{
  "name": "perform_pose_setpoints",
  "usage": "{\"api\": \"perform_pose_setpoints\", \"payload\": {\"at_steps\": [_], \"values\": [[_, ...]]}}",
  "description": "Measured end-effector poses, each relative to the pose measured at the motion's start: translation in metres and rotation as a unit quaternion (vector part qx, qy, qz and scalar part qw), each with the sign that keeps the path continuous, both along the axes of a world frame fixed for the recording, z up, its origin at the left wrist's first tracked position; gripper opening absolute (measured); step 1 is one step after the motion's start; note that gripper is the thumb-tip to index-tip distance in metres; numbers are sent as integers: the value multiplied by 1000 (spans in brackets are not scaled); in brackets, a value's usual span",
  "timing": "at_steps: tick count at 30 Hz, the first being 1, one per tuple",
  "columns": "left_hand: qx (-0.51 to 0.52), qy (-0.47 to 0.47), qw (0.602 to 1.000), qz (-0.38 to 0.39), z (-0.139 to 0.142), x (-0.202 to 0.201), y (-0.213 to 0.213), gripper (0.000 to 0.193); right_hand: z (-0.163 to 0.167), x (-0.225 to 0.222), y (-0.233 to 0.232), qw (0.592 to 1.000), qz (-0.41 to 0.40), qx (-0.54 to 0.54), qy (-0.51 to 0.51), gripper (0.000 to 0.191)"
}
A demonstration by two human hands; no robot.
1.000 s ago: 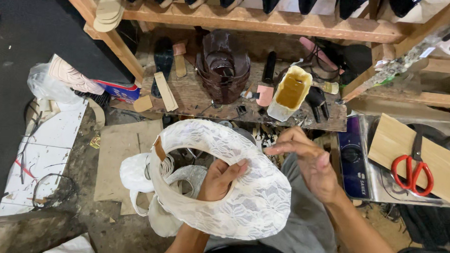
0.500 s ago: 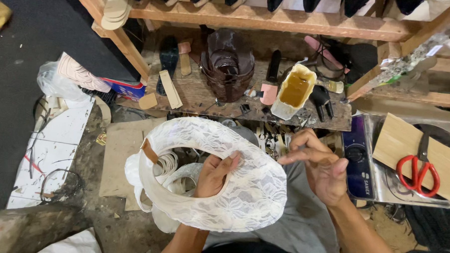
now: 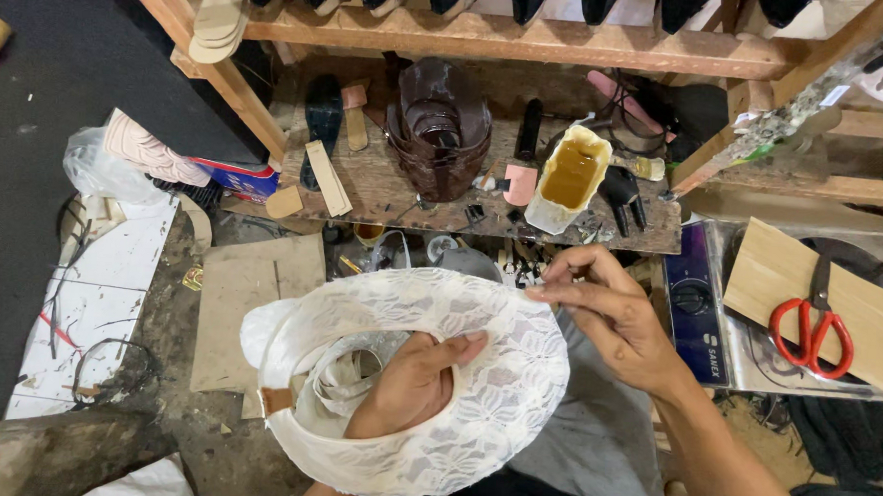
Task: The person sits on the floor of a shoe workshop and glues white lace fabric over a shoe upper form. They dip their fingers into a container of glue, spread it along the edge of the lace, and press and smooth the fabric around the form, turning it to work different sides.
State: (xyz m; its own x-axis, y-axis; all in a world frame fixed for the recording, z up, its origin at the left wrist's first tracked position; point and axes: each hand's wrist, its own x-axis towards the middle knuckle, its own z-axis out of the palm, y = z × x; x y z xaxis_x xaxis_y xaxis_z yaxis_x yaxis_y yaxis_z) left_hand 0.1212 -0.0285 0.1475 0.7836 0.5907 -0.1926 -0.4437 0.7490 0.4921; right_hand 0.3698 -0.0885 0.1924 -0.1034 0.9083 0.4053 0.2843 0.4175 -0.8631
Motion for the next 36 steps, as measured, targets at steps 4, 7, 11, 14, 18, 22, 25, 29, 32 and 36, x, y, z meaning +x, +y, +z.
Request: {"api": "perform_pose_setpoints", "payload": {"at_steps": [4, 7, 11, 14, 18, 22, 25, 29, 32, 36], "values": [[-30, -6, 999, -22, -1, -9, 1, 40, -4, 1, 1, 999, -27, 3, -40, 49], [-24, -23, 999, -9, -3, -14, 2, 41, -5, 3, 2, 997, -57, 24, -49, 50], [-49, -33, 998, -26, -11, -9, -3, 41, -5, 2, 1, 994, -68, 27, -87, 57], [-68, -37, 997, -22, -13, -9, -5, 41, -6, -1, 2, 993, -43, 41, -103, 55], [-52, -49, 997, 33, -5, -14, -5, 42, -6, -2, -2, 992, -70, 50, -95, 55], [-79, -55, 994, 48, 4, -9, -7, 41, -7, -4, -6, 986, -96, 60, -125, 58], [-86, -33, 994, 54, 5, -5, -6, 41, -6, -5, -4, 975, -103, 98, -172, 62], [-69, -47, 994, 70, 2, -7, -5, 40, 0, -7, -3, 959, -122, 160, -200, 58], [-70, -54, 994, 69, -2, -8, -6, 40, 2, -10, -2, 958, -140, 144, -204, 57], [-49, -33, 988, 145, -7, -10, -4, 41, -6, 2, 10, 947, -136, 161, -241, 48]]}}
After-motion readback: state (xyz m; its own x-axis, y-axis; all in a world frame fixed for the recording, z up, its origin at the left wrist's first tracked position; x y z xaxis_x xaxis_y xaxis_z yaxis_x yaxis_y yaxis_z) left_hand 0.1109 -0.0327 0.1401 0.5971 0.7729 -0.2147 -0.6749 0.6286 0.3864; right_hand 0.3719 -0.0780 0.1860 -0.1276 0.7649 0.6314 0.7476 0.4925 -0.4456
